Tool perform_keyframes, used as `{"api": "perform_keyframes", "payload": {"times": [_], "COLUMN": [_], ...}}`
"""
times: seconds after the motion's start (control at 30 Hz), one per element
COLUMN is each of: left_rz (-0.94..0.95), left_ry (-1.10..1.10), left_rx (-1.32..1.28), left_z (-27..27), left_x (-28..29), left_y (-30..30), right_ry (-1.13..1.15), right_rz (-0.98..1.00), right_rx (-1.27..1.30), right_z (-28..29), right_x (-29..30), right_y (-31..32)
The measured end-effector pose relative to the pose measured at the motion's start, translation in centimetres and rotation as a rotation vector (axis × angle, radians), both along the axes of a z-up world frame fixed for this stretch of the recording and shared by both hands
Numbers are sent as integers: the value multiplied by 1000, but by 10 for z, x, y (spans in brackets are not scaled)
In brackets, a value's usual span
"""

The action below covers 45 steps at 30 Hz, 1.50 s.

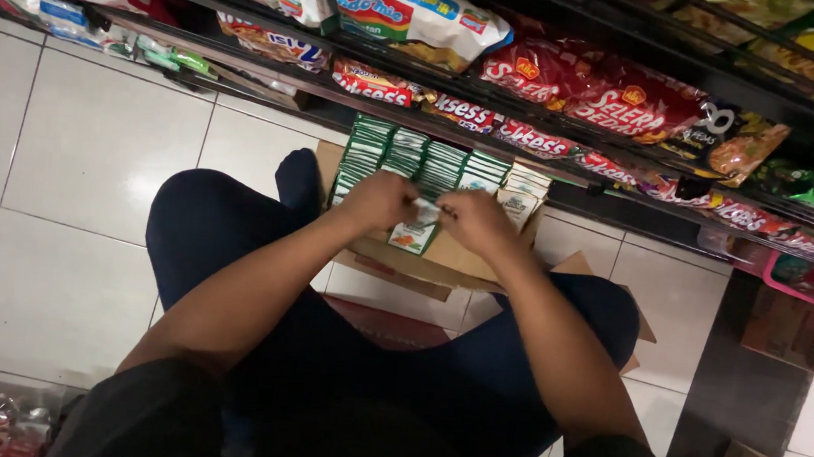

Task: Sort and stack small packets of flavoring or seasoning into organized rows inside a cardboard display box on a retail shelf.

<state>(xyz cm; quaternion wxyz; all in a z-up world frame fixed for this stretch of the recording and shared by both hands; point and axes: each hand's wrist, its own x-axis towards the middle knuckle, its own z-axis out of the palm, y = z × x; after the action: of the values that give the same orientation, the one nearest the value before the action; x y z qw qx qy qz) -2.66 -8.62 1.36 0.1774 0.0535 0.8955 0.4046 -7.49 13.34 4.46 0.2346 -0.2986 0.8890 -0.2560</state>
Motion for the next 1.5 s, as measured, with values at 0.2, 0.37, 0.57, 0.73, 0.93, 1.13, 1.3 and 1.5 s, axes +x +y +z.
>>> {"api": "perform_keyframes", "payload": {"times": [0.2, 0.37, 0.57, 0.73, 0.93, 1.13, 1.3, 1.5], "left_rz": [-294, -297, -446, -510, -556, -514, -545, -538], "left_ry": [-252, -360, -297, -276, -188, -358, -509, -436], "left_rx": [-371, -455, -368, -319, -326, -331, -393, -327], "left_z": [-6, -4, -12, -52, -81, -68, -38, -63], "left_x": [8, 9, 23, 39, 44, 42, 35, 39], "left_y": [7, 8, 15, 28, 39, 47, 50, 50], "right_ry": [-184, -137, -157, -24, 151, 192, 70, 83], "right_rz": [99, 178, 213, 199, 144, 164, 158, 160], "right_rx": [395, 433, 568, 458, 367, 353, 446, 398], "right_z": [10, -39, -43, -62, -46, -52, -39, -53], "right_x": [21, 31, 33, 37, 34, 34, 36, 38], "right_y": [-28, -23, -24, -16, -21, -21, -28, -21]}}
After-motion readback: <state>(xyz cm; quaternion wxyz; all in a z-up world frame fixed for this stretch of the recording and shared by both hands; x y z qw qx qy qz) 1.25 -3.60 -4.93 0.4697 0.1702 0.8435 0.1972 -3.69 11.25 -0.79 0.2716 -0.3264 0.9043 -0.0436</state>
